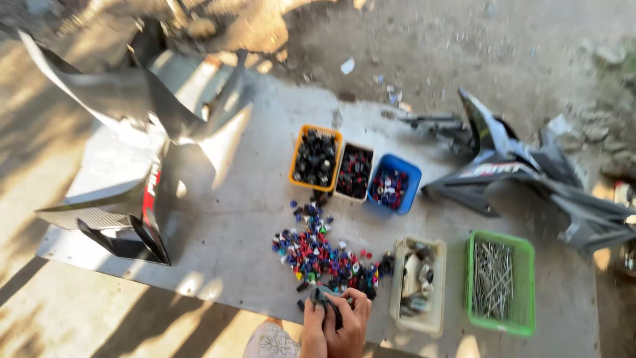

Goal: The person repeatedly picks up small plastic motorcycle parts from a pile on a table, wipes each one with a cloth, and places it into a yellow basket. The person continues this process for the duration of the clip, handling various colored plastic components.

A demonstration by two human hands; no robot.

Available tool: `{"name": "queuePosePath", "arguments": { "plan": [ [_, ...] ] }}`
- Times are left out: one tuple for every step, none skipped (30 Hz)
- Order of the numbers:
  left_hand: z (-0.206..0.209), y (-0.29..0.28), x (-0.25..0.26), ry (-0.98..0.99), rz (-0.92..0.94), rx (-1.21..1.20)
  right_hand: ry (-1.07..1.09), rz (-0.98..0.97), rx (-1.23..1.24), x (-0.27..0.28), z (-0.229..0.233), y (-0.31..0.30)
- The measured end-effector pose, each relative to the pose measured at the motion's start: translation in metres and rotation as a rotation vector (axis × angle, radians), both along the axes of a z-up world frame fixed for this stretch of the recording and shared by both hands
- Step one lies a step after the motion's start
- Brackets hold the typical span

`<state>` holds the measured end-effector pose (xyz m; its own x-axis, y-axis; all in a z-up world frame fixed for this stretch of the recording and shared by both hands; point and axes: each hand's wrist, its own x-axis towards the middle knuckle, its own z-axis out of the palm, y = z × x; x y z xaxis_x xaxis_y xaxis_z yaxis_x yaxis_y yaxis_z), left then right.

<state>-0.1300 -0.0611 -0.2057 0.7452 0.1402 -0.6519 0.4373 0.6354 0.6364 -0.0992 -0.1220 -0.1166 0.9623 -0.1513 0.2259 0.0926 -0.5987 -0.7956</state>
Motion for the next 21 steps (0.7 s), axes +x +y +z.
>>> {"name": "queuePosePath", "arguments": {
  "plan": [
    [0.021,-0.001,0.016,0.040,0.052,0.034,-0.014,0.027,-0.014,0.008,0.004,0.003],
    [0.047,0.006,0.031,0.014,0.055,0.033,-0.041,0.030,-0.014,0.015,0.018,0.003],
    [0.072,0.012,0.047,0.004,0.005,0.118,-0.058,0.167,0.101,0.023,0.032,0.002],
    [0.098,0.017,0.059,-0.001,-0.049,0.202,-0.070,0.301,0.211,0.028,0.045,0.001],
    [0.111,0.021,0.067,-0.023,-0.049,0.200,-0.091,0.301,0.205,0.034,0.052,-0.005],
    [0.125,0.028,0.072,-0.074,-0.159,0.300,-0.130,0.350,0.129,0.039,0.059,-0.008],
    [0.137,0.034,0.077,-0.124,-0.266,0.401,-0.169,0.398,0.053,0.043,0.065,-0.012],
    [0.157,0.035,0.078,-0.128,-0.268,0.407,-0.174,0.395,0.056,0.046,0.076,-0.009],
    [0.176,0.036,0.079,-0.152,-0.312,0.453,-0.179,0.342,0.068,0.049,0.087,-0.007],
    [0.194,0.033,0.081,-0.180,-0.363,0.493,-0.184,0.282,0.074,0.052,0.098,-0.008],
    [0.206,0.036,0.086,-0.189,-0.370,0.493,-0.190,0.273,0.071,0.055,0.105,-0.003],
    [0.218,0.038,0.092,-0.218,-0.373,0.492,-0.170,0.246,0.129,0.059,0.113,0.002],
    [0.230,0.041,0.098,-0.248,-0.375,0.492,-0.150,0.219,0.187,0.064,0.119,0.006],
    [0.227,0.040,0.103,-0.252,-0.375,0.492,-0.155,0.218,0.187,0.065,0.122,0.007],
    [0.224,0.038,0.109,-0.306,-0.351,0.541,-0.178,0.220,0.143,0.067,0.123,0.009],
    [0.221,0.038,0.112,-0.352,-0.329,0.592,-0.196,0.220,0.104,0.065,0.124,0.012],
    [0.227,0.040,0.112,-0.350,-0.333,0.596,-0.194,0.217,0.108,0.071,0.124,0.009],
    [0.232,0.039,0.114,-0.350,-0.359,0.547,-0.212,0.225,0.082,0.078,0.124,0.004],
    [0.238,0.038,0.117,-0.350,-0.385,0.499,-0.230,0.232,0.055,0.085,0.124,-0.002],
    [0.239,0.035,0.120,-0.356,-0.386,0.498,-0.235,0.229,0.053,0.090,0.132,-0.001],
    [0.240,0.033,0.122,-0.373,-0.397,0.518,-0.197,0.191,0.135,0.095,0.139,0.000]
  ]
}}
